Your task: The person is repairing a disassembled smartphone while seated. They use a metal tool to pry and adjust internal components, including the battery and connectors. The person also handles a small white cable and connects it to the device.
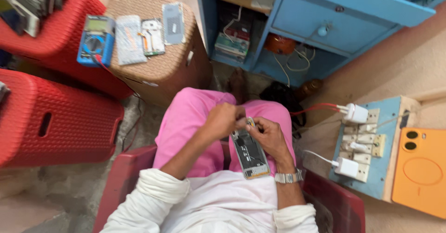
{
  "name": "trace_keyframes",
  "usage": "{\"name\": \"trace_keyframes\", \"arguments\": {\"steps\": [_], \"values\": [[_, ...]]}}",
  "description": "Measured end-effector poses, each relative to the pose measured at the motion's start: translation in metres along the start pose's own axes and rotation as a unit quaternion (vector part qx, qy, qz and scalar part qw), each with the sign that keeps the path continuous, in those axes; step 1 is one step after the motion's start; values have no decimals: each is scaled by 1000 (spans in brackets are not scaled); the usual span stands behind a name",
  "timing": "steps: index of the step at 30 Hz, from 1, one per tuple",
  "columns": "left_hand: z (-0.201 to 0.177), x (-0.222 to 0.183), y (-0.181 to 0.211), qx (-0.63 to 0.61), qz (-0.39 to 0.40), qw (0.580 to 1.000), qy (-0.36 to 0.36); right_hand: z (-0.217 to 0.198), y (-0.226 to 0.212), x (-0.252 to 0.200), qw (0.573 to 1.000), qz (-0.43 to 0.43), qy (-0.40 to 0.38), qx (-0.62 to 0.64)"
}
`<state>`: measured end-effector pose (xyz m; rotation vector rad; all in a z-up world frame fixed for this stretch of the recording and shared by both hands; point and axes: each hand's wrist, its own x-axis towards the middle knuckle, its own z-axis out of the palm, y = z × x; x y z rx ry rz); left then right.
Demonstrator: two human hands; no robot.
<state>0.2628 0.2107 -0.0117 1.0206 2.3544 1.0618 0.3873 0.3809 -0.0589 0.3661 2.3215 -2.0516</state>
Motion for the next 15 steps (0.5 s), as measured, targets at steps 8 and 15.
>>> {"name": "trace_keyframes", "arguments": {"steps": [8, 15], "values": [[35, -4, -1, -196, -156, 966, 59, 5, -2, -4, 999, -7, 31, -43], [35, -6, -7, -234, -156, 959, 41, 3, -6, -3, 1000, 2, 22, 4]]}}
